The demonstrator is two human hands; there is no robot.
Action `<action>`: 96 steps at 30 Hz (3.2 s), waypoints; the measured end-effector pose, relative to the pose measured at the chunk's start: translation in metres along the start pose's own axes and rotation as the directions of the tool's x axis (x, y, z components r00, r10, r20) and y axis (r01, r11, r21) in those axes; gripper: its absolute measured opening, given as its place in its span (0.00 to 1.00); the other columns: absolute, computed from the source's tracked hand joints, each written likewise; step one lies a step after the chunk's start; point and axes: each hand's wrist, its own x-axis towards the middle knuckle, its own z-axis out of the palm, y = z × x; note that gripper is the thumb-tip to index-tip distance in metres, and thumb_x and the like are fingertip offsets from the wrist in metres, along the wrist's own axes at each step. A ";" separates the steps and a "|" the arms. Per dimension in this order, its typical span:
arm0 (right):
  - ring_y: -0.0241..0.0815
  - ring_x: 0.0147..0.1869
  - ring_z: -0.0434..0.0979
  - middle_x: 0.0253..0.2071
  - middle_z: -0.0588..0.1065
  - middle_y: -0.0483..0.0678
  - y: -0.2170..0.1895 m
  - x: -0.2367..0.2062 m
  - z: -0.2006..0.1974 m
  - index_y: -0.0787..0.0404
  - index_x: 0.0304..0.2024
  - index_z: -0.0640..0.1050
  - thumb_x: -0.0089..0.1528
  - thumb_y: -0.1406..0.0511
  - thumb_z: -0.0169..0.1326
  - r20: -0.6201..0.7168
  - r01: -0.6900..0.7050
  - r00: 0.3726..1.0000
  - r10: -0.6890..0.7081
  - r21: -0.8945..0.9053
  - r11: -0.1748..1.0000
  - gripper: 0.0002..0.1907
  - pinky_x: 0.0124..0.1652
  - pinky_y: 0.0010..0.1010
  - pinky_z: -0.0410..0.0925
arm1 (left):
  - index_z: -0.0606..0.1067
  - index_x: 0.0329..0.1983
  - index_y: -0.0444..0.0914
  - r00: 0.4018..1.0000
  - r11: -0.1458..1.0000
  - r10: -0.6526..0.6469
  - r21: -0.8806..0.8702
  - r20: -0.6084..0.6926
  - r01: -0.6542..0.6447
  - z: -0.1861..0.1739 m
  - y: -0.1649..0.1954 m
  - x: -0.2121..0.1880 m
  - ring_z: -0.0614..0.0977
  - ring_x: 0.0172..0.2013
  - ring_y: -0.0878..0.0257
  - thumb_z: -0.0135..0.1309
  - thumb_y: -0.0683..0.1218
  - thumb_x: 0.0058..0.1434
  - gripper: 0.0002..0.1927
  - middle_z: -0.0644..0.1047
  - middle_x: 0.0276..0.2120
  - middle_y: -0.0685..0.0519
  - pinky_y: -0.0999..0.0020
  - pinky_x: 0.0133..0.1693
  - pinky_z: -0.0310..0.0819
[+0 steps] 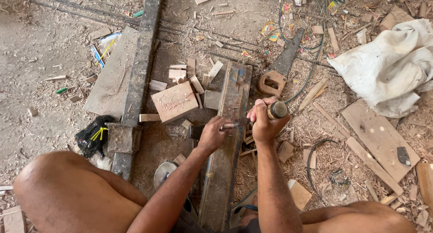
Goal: The person sits on the floor of a woodworking shop and shapes small wooden pieces, holding each piece against a metal rail while cutting and trimming it with a chisel, striking or pressing the chisel with a mallet held in the other hand. Shaped pieces are set down among a pile of similar wooden pieces on the floor.
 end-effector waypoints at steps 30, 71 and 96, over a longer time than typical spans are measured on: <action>0.35 0.19 0.77 0.20 0.76 0.49 0.020 0.017 0.007 0.64 0.29 0.76 0.64 0.72 0.53 0.060 0.147 0.989 -0.139 -0.181 0.972 0.07 0.16 0.26 0.71 | 0.76 0.39 0.32 0.986 0.982 0.169 -0.092 0.005 -0.168 -0.003 0.004 -0.001 0.83 0.39 0.49 0.55 0.36 0.65 0.02 0.78 0.40 0.44 0.57 0.42 0.81; 0.32 0.19 0.72 0.19 0.73 0.45 0.054 -0.005 -0.001 0.63 0.26 0.73 0.65 0.71 0.54 0.045 -0.015 0.999 0.022 -0.141 0.990 0.12 0.18 0.27 0.64 | 0.79 0.39 0.32 0.961 0.950 0.234 -0.178 -0.145 -0.258 0.003 -0.002 -0.003 0.82 0.38 0.45 0.59 0.39 0.63 0.04 0.79 0.37 0.43 0.54 0.40 0.79; 0.34 0.15 0.66 0.16 0.67 0.45 0.019 0.009 -0.031 0.63 0.26 0.71 0.63 0.75 0.45 -0.060 0.119 0.991 -0.117 0.021 0.993 0.11 0.17 0.29 0.64 | 0.78 0.44 0.29 0.956 0.954 0.222 -0.158 -0.190 -0.253 0.010 -0.009 -0.007 0.83 0.41 0.47 0.59 0.38 0.64 0.08 0.79 0.42 0.43 0.58 0.42 0.80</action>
